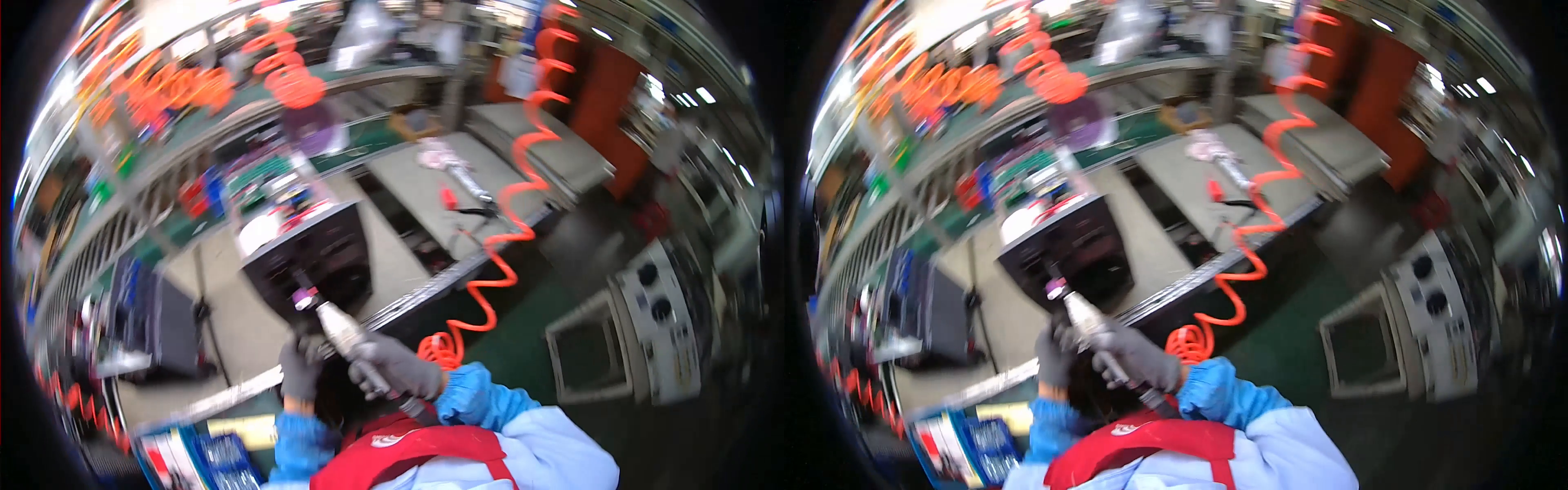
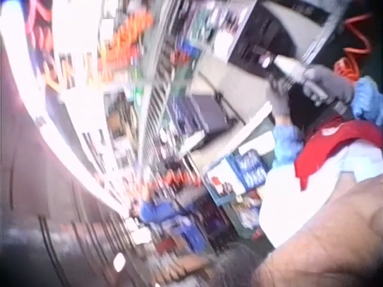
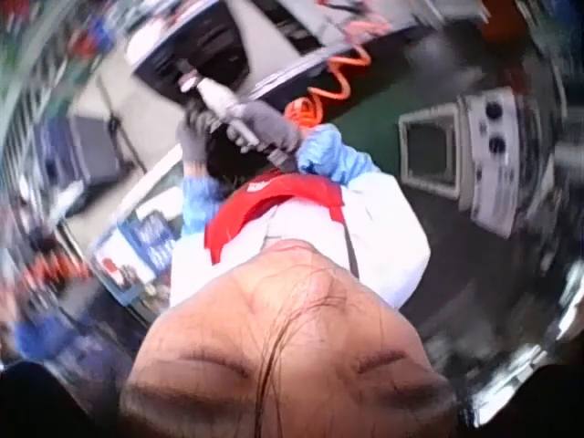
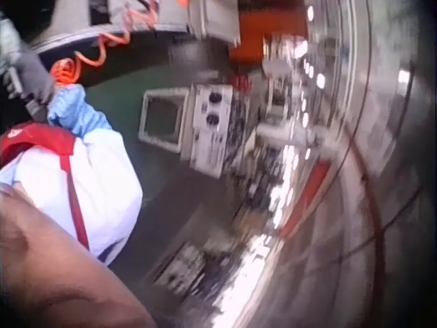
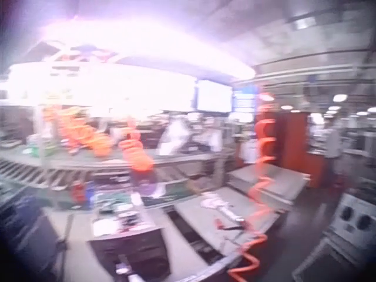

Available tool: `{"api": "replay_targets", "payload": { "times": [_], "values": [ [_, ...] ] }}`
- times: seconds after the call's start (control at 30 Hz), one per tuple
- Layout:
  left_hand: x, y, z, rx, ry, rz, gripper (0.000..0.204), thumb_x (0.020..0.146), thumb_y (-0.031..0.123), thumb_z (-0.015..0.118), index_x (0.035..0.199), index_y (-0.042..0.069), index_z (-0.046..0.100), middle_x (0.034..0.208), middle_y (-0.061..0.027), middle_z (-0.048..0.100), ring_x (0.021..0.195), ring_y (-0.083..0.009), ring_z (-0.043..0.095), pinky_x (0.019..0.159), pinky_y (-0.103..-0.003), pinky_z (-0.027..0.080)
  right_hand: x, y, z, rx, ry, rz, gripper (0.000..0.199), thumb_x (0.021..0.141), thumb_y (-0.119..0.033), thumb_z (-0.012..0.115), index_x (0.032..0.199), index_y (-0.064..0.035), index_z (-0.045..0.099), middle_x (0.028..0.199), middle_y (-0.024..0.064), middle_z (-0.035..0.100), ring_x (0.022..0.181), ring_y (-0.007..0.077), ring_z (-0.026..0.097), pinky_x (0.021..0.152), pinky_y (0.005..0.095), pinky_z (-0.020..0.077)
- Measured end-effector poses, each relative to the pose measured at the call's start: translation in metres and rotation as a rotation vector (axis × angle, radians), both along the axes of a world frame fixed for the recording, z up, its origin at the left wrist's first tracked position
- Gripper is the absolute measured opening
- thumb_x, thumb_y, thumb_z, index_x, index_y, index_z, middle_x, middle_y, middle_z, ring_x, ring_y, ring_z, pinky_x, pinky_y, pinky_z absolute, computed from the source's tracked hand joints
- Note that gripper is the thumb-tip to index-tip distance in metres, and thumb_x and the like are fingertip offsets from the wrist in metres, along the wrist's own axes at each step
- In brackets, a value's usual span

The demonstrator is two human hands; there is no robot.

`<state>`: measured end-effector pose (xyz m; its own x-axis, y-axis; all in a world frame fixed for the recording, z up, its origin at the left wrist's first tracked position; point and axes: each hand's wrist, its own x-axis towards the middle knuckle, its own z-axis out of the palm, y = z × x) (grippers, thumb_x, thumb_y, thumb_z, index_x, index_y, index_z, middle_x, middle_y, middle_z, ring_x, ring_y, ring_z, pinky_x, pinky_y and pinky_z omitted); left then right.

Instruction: Applying labels, inserting internal components, and using an air-powered screwdriver to assemble large speaker-like electronics.

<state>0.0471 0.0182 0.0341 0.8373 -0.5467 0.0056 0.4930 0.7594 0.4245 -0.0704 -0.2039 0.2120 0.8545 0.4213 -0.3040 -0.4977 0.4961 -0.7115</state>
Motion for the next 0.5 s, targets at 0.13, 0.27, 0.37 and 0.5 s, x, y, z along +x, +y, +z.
{"api": "replay_targets", "payload": {
  "times": [0.13,0.27,0.37,0.5],
  "values": [
    [-0.081,-0.026,0.069,0.786,-0.307,-0.205,0.013,0.091,0.019,0.057,0.098,0.008,0.057,0.081,0.0022,0.055,0.061,-0.0072,0.046,0.052,-0.024,0.036,0.007,0.005,-0.015,0.068,-0.029,-0.068,0.064,0.085,-0.043,0.062,0.137,-0.0128,0.041,0.074,0.0036,0.055,0.052,0.0102,0.053,0.044,0.0254,0.0481],
    [-0.139,-0.045,0.124,0.726,-0.183,-0.27,0.034,0.087,0.019,0.063,0.115,0.006,0.05,0.073,0.0079,0.043,0.06,-0.0043,0.043,0.051,-0.02,0.033,-0.005,0.006,-0.008,0.107,0.013,-0.128,0.056,0.087,-0.046,0.061,0.127,-0.0105,0.046,0.069,0.004,0.056,0.047,0.009,0.053,0.039,0.0218,0.0452],
    [-0.144,-0.051,0.121,0.735,-0.22,-0.212,0.038,0.086,0.021,0.065,0.117,0.004,0.049,0.074,0.0084,0.043,0.06,-0.0028,0.043,0.052,-0.018,0.032,-0.006,0.007,-0.02,0.154,0.037,-0.145,0.05,0.089,-0.044,0.061,0.125,-0.0123,0.046,0.069,0.0028,0.056,0.046,0.0085,0.054,0.04,0.0225,0.048],
    [-0.151,-0.06,0.124,0.74,-0.261,-0.041,0.04,0.087,0.022,0.071,0.116,0.001,0.053,0.072,0.0086,0.043,0.061,-0.0022,0.042,0.054,-0.018,0.034,-0.005,0.011,-0.023,0.288,0.103,-0.108,0.048,0.09,-0.041,0.06,0.125,-0.0136,0.045,0.069,0.0012,0.056,0.045,0.0076,0.055,0.042,0.023,0.0506]
  ]
}}
